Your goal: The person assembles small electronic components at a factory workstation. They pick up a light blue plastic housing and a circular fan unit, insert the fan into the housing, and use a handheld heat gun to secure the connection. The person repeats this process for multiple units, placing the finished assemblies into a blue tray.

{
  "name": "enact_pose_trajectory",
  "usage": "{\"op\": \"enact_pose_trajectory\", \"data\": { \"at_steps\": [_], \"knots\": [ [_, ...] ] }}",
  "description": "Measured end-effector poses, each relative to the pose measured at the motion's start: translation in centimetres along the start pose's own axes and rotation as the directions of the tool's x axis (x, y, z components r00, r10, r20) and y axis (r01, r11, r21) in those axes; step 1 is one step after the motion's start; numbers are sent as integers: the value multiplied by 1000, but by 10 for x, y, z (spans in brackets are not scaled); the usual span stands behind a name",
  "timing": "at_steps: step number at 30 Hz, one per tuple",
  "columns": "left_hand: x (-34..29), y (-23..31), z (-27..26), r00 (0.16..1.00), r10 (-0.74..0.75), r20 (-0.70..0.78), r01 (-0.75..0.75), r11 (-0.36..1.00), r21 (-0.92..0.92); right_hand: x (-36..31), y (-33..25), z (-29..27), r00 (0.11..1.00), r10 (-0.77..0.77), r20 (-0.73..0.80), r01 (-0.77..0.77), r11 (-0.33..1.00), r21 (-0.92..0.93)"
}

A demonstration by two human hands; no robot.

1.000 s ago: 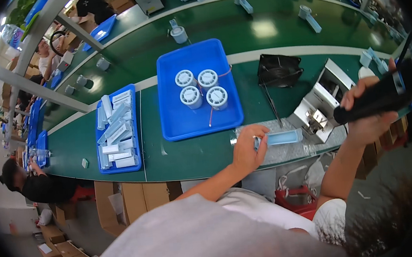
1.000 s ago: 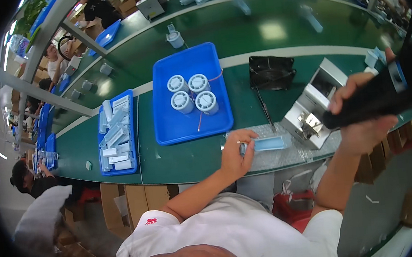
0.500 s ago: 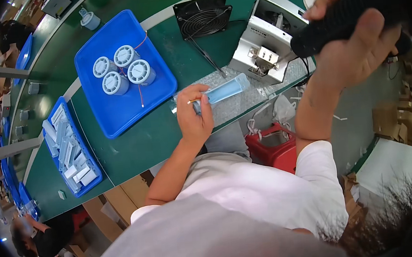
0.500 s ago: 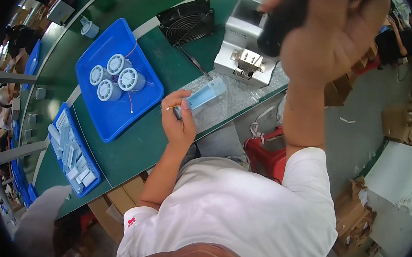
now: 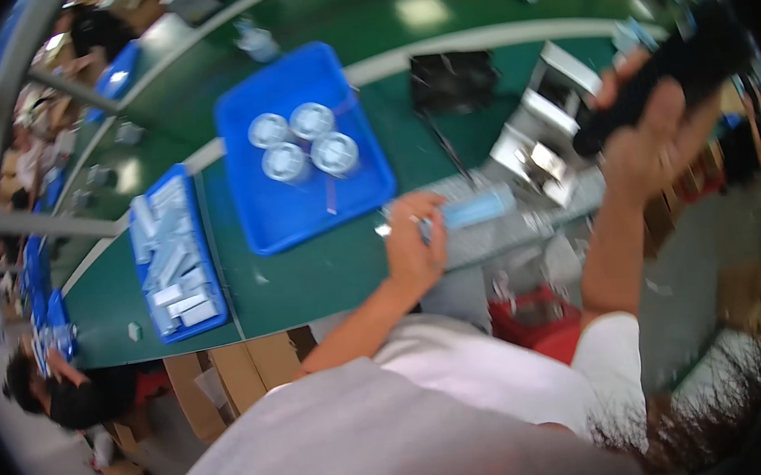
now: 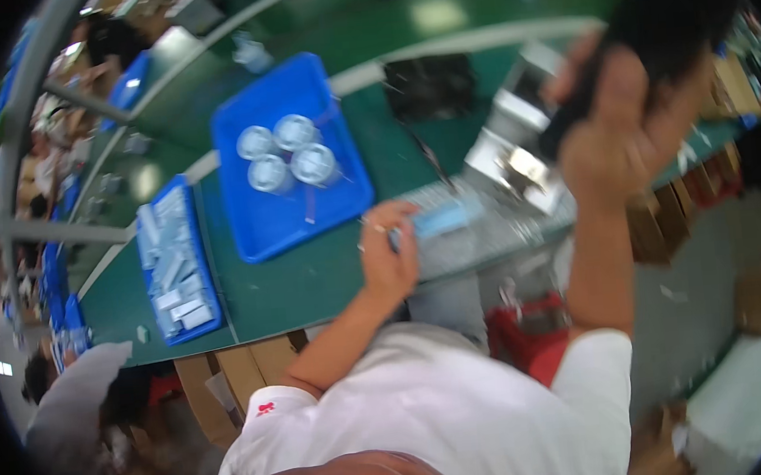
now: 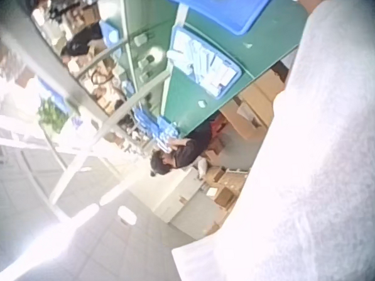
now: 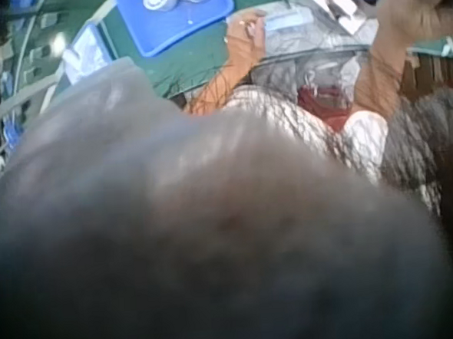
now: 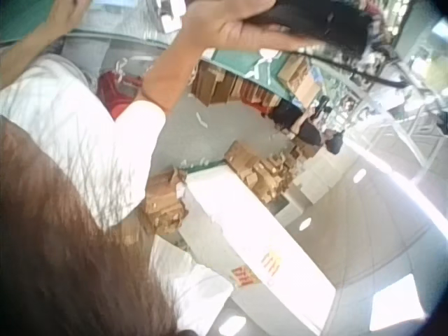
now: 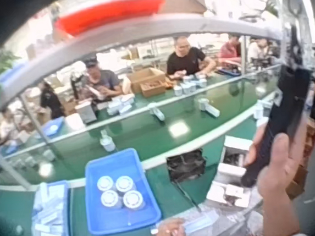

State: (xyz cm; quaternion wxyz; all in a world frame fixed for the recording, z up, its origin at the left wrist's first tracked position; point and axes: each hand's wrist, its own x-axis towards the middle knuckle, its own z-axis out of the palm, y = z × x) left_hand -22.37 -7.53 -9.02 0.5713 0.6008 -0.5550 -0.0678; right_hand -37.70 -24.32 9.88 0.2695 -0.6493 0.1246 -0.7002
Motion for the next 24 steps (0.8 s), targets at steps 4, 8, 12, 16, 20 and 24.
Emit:
{"op": "enact_pose_trajectory", "data": {
  "at_steps": [4,8,12,16,20,24],
  "knots": [
    [6,8,2,1000,-18,-25,16,997,-81,-9,-15,-3,982,179,-60,-172,978,115],
    [5,6,-2,999,0,-44,-4,997,-78,-16,-15,-14,930,368,-5,-343,872,350],
    [1,1,1,998,-30,-50,28,999,-40,-7,-35,-26,921,357,154,-373,702,607],
    [-3,-3,2,999,-39,-27,36,994,-100,-4,-24,-27,949,281,141,-307,733,607],
    [-3,-5,1,997,-79,1,79,991,-107,-7,-3,-10,932,348,106,-350,782,515],
    [-2,-6,1,996,-87,-5,86,989,-120,-21,15,-2,944,327,49,-322,871,370]
  ]
}}
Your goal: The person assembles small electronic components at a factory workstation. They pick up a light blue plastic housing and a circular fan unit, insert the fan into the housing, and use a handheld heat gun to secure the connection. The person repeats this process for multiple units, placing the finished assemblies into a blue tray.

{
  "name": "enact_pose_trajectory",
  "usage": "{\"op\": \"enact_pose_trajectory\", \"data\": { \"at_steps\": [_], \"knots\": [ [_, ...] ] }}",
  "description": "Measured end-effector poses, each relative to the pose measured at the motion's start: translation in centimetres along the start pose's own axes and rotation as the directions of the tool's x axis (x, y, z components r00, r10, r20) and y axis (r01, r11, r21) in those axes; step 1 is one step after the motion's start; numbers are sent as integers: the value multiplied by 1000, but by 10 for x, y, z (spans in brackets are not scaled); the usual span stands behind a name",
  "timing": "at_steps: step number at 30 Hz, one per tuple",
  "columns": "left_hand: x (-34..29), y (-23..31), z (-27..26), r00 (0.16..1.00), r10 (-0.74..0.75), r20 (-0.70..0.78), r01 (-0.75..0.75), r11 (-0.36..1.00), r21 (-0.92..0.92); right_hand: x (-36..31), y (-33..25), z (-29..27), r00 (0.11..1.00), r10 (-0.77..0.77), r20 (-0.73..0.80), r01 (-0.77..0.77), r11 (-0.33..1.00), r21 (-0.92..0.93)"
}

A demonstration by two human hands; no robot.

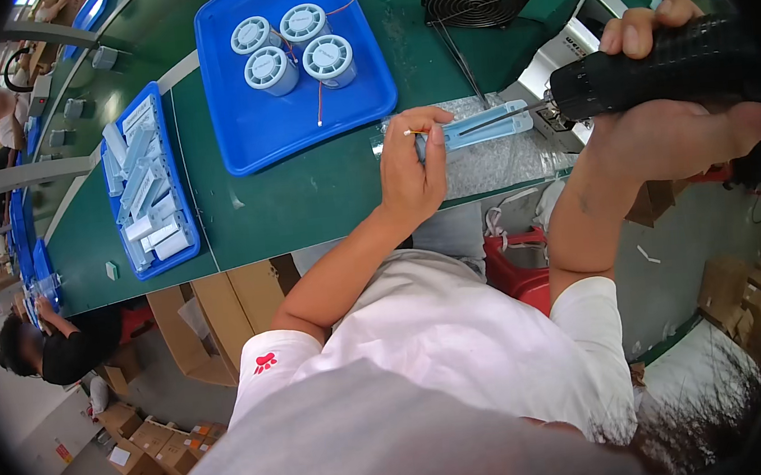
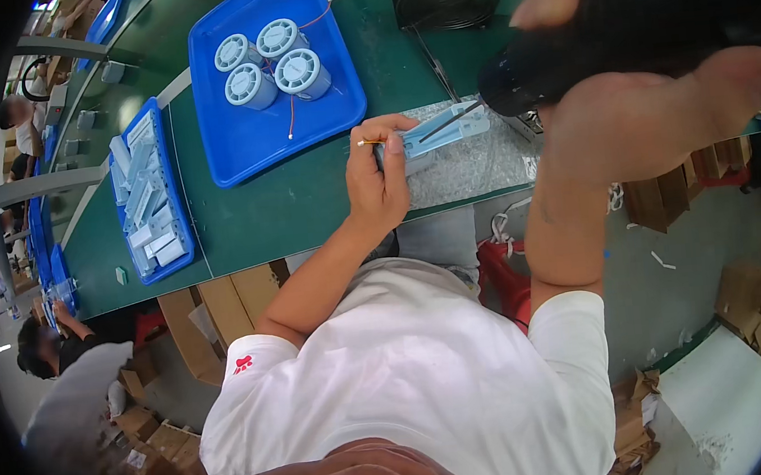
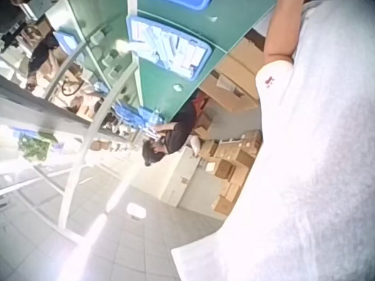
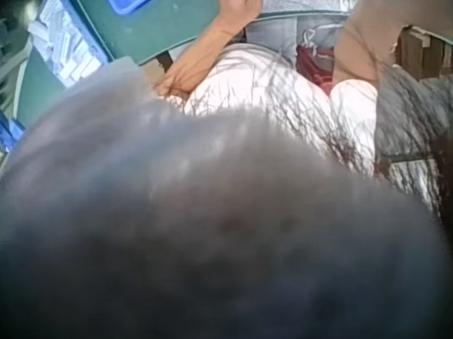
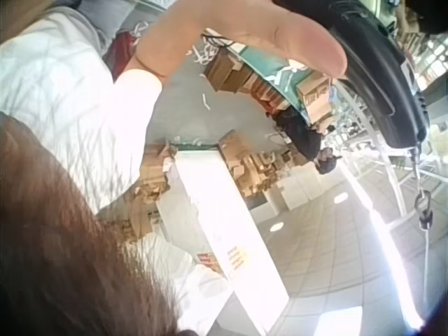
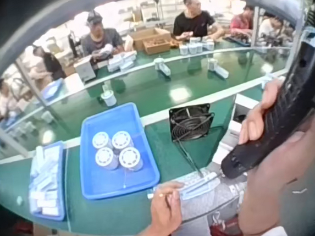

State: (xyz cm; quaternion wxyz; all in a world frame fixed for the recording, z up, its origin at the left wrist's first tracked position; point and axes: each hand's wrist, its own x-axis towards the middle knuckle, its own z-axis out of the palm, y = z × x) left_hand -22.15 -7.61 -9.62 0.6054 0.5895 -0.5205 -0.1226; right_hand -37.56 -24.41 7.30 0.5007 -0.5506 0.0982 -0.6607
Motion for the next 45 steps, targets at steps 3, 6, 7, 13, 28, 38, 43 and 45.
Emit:
{"op": "enact_pose_trajectory", "data": {
  "at_steps": [3,6,7,13,28,38,43,45],
  "knots": [
    [0,-2,-1,1000,4,6,-4,1000,10,-3,6,0,1000,-10,-7,10,998,-66],
    [0,-2,-2,1000,-4,12,4,1000,21,-7,9,5,1000,-17,-16,15,989,-148],
    [0,-1,-2,1000,-7,12,7,1000,22,-8,9,7,1000,-16,-25,12,988,-157],
    [1,6,0,997,-74,-3,73,995,-71,-15,7,19,994,-7,-113,-17,978,-206],
    [0,5,-4,999,30,-13,-30,999,12,-42,2,43,960,118,-254,-141,987,-72],
    [-1,6,-1,999,28,-21,-28,999,31,-39,2,51,972,-6,-234,-8,998,-58],
    [1,11,-2,999,13,-48,-13,1000,-4,-11,-55,11,992,-62,112,-11,830,558],
    [-5,7,-4,997,-38,-74,36,999,-37,-1,-69,-8,986,-10,167,-95,787,609]
  ]
}}
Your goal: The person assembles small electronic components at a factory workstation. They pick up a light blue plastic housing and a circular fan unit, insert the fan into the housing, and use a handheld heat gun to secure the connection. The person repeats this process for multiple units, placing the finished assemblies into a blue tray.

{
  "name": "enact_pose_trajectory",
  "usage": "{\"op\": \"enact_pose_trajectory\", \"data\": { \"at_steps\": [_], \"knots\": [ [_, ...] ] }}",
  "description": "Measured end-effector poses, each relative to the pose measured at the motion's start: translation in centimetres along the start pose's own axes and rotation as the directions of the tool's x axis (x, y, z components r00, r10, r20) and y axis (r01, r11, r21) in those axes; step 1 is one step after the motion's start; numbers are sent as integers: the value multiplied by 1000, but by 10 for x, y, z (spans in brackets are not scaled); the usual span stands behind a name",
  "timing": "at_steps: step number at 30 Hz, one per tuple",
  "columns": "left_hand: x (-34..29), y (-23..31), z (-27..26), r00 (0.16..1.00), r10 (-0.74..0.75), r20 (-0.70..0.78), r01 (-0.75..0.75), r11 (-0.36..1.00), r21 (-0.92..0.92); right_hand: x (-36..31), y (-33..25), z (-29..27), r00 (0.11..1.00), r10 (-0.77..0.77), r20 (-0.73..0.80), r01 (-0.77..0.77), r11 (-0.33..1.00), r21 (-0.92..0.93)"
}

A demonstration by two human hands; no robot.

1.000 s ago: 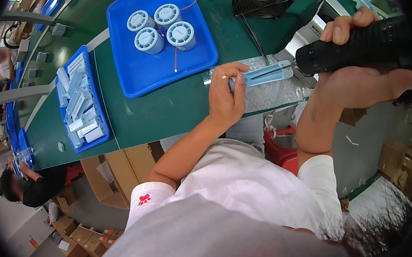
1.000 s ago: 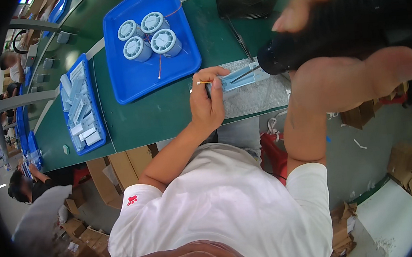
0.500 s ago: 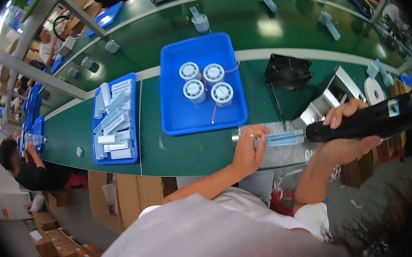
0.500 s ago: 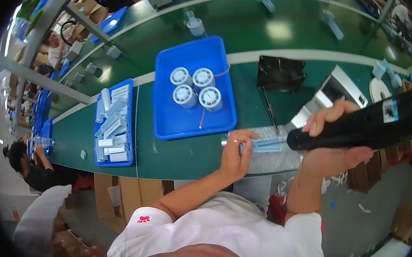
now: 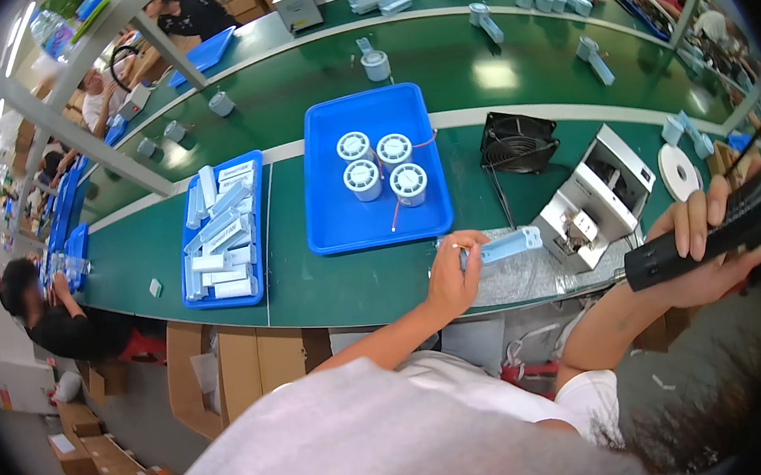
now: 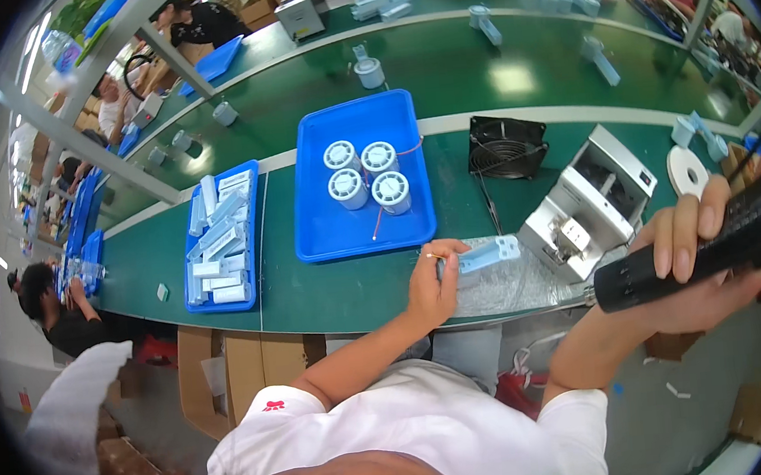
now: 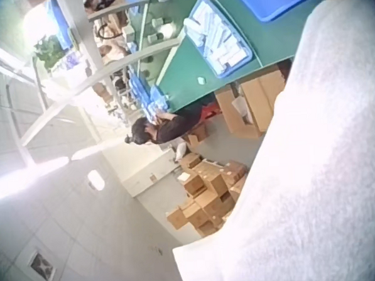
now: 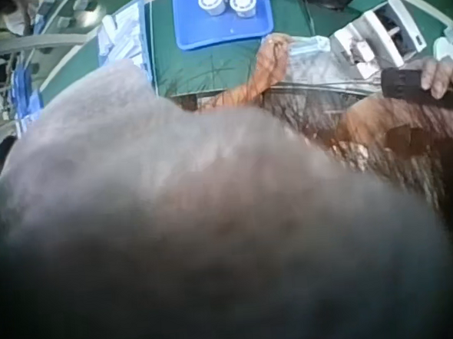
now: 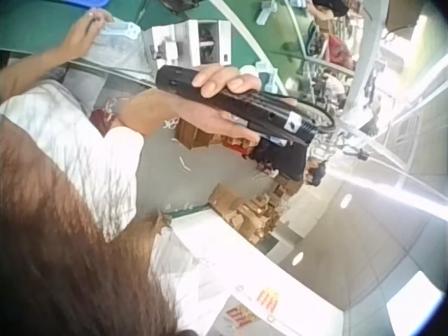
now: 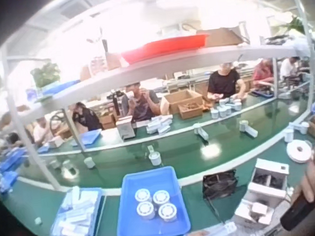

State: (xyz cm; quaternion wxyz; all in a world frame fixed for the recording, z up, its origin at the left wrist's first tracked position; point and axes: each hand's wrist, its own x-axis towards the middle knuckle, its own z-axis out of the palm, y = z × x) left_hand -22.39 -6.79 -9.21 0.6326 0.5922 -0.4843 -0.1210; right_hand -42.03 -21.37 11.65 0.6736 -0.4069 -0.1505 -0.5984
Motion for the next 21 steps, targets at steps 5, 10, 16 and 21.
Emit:
{"op": "enact_pose_trajectory", "data": {
  "at_steps": [5,10,16,21],
  "knots": [
    [6,2,6,998,16,55,-21,996,90,20,17,-11,903,-426,49,300,546,-782],
    [4,2,7,999,-2,38,1,1000,11,40,23,-26,896,-331,296,412,371,-832],
    [2,2,9,997,-27,67,26,999,26,38,36,-33,908,-323,267,378,357,-854],
    [7,0,4,998,35,53,-39,995,94,9,43,-18,947,-321,-31,147,514,-845]
  ]
}}
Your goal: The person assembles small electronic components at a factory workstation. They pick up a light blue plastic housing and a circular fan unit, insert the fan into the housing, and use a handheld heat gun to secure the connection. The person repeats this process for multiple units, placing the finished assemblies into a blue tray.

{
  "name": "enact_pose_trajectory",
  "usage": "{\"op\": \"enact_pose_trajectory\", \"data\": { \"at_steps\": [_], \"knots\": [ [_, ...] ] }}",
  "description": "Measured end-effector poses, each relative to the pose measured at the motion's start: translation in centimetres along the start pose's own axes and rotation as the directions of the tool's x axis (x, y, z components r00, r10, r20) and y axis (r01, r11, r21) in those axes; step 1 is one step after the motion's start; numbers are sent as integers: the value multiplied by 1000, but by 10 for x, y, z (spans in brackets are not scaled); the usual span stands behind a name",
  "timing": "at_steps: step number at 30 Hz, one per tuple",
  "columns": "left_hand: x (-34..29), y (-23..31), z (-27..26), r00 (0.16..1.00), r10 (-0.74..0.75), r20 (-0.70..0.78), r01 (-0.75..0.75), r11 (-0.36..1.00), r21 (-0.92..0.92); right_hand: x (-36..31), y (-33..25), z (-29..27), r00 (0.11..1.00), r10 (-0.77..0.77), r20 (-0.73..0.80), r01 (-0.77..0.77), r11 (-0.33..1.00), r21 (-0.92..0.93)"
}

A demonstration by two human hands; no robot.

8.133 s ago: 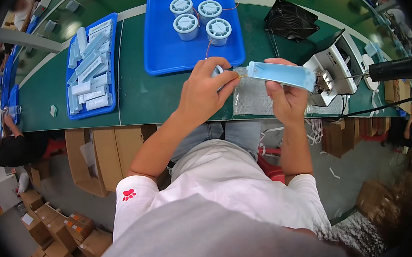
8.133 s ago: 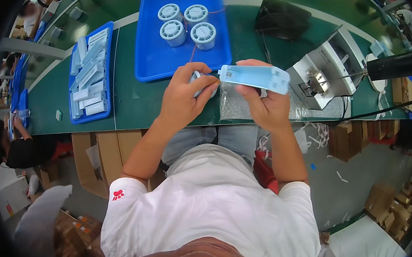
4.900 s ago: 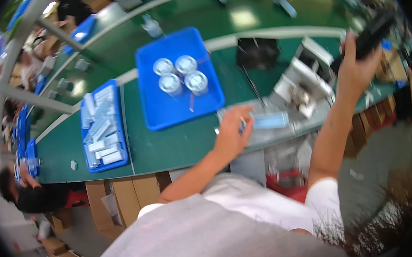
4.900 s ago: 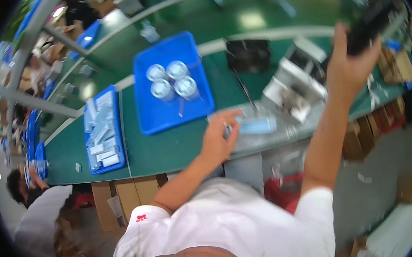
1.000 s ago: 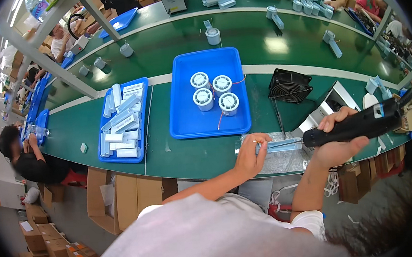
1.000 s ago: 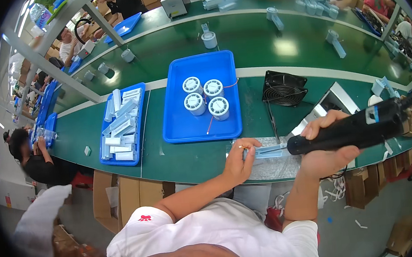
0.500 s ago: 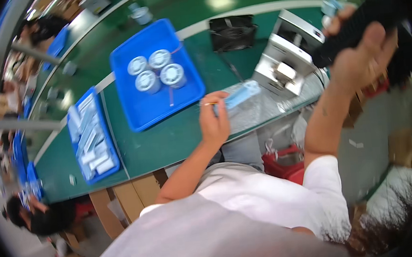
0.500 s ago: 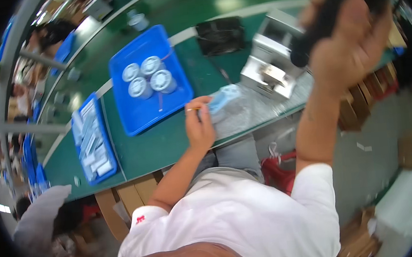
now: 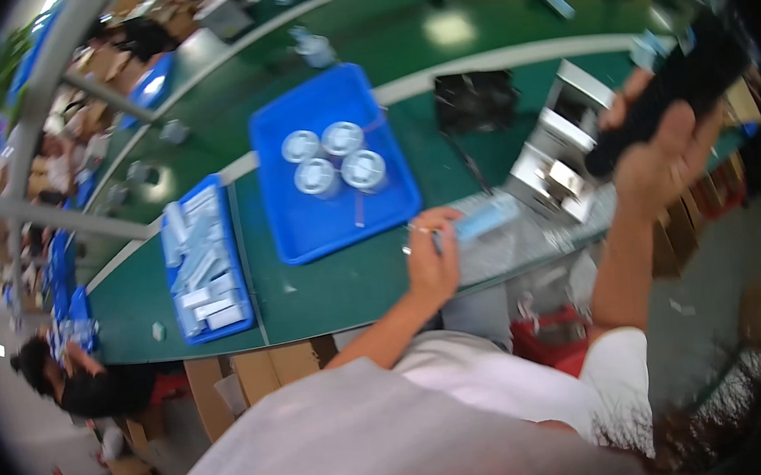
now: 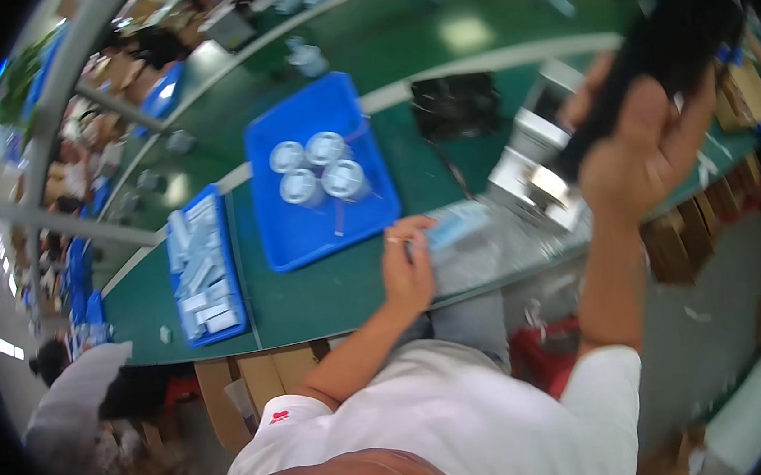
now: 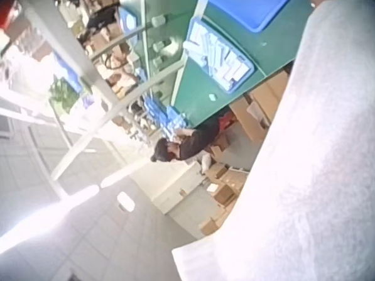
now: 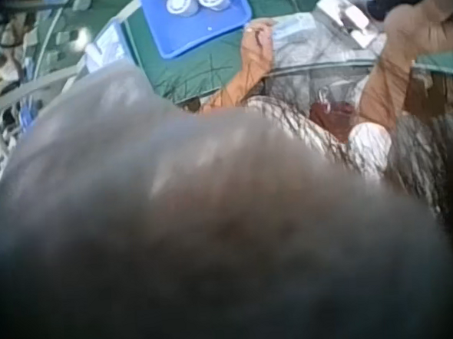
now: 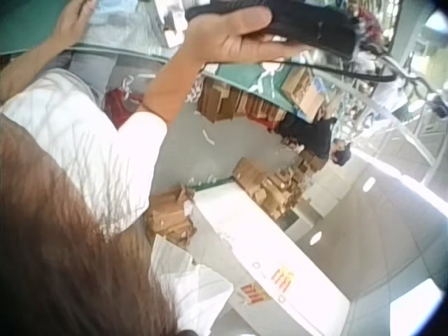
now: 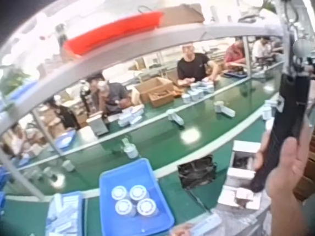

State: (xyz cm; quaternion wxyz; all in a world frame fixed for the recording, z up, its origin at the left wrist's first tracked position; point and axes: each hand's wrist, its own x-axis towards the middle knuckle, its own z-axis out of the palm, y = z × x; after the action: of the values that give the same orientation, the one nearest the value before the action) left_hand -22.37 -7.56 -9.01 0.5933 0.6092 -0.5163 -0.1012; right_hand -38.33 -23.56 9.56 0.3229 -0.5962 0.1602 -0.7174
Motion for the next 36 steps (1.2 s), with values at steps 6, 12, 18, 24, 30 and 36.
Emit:
{"op": "enact_pose_trajectory", "data": {
  "at_steps": [6,12,18,24,30,36],
  "knots": [
    [3,0,-6,1000,-17,-9,17,997,-75,-21,-6,7,906,423,16,-403,850,339],
    [-2,-2,0,1000,-8,-19,8,999,-47,-11,-22,27,958,288,19,-283,924,257],
    [-7,-3,1,994,-105,6,104,982,-158,-12,29,11,966,228,118,-256,896,363],
    [-2,-6,1,999,-37,-18,34,993,-114,-24,36,18,957,269,104,-288,874,390],
    [-1,-4,-2,995,-96,11,96,985,-144,-27,37,21,965,238,111,-262,903,341],
    [-4,-5,1,997,-72,0,72,987,-142,-33,23,31,963,255,84,-268,930,253]
  ]
}}
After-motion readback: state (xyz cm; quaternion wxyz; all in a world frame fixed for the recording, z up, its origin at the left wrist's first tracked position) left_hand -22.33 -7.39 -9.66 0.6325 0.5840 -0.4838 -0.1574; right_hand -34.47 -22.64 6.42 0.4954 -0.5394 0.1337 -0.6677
